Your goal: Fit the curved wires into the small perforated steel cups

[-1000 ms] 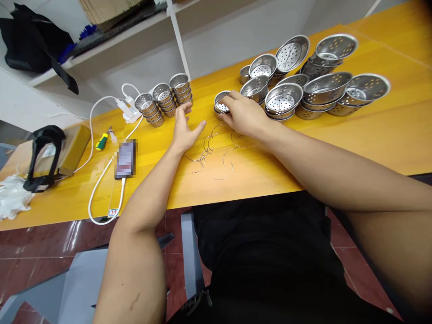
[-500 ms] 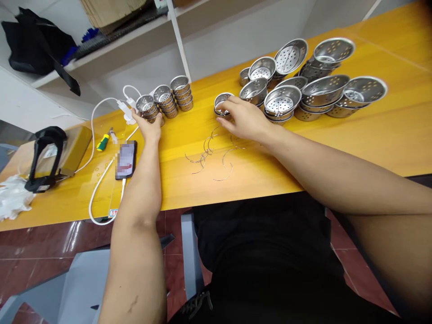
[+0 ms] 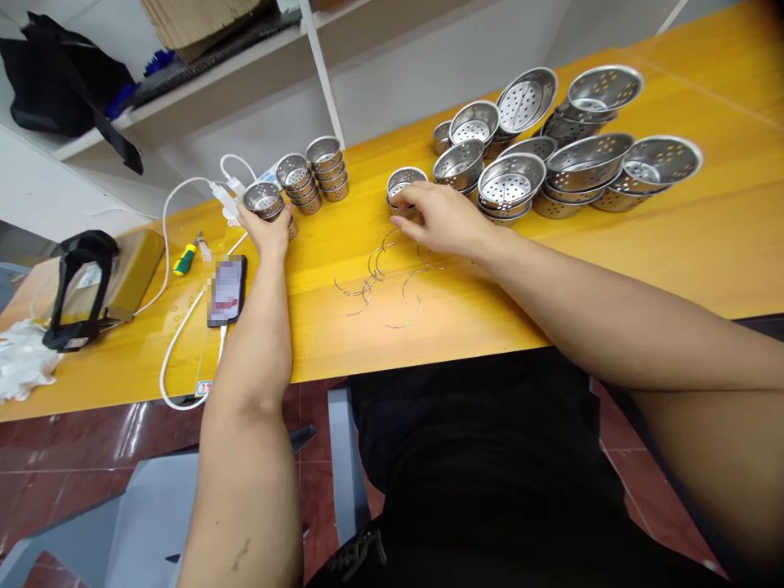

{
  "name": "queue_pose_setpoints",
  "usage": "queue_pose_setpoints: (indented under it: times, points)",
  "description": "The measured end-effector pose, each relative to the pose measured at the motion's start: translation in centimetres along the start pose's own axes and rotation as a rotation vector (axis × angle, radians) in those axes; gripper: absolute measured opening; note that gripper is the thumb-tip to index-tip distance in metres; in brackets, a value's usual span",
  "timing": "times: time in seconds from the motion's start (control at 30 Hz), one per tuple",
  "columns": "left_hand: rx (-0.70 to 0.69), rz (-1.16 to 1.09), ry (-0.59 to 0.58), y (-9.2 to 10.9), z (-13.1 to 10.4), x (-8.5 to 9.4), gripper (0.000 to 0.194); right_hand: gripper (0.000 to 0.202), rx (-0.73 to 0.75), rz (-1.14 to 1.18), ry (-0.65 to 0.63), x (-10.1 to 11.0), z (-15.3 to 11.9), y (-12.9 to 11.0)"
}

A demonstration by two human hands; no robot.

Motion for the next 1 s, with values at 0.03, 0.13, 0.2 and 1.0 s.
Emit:
queue_pose_setpoints:
  times: [0.03, 0.13, 0.2, 1.0]
  points:
    - [0.049, 0.045, 0.080, 0.8, -0.2, 0.2, 0.092, 0.035, -0.003, 0.009, -0.002, 0.0, 0.0, -0.1]
    - [0.116, 0.049, 0.091, 3.2, -0.9, 0.7, 0.081, 0.036, -0.007, 0.030, -0.007, 0.0, 0.0, -0.2]
    - [0.117, 0.013, 0.069, 4.2, -1.3, 0.9, 0.078, 0.037, -0.019, 0.036, -0.016, 0.0, 0.0, -0.4]
    - [-0.113, -0.253, -0.420, 7.4, -7.5, -2.5, 0.119, 0.036, 0.150, 0.188, -0.189, 0.9, 0.2, -1.3]
Point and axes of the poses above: each hand's wrist, its own z-axis towards the middle knuckle, its own x-axis out of the back of the hand, y = z × x, the point moved 1 cm from there along z, towards the middle knuckle, and after that the axes turned 13 degrees about y, right-handed, at the moved point
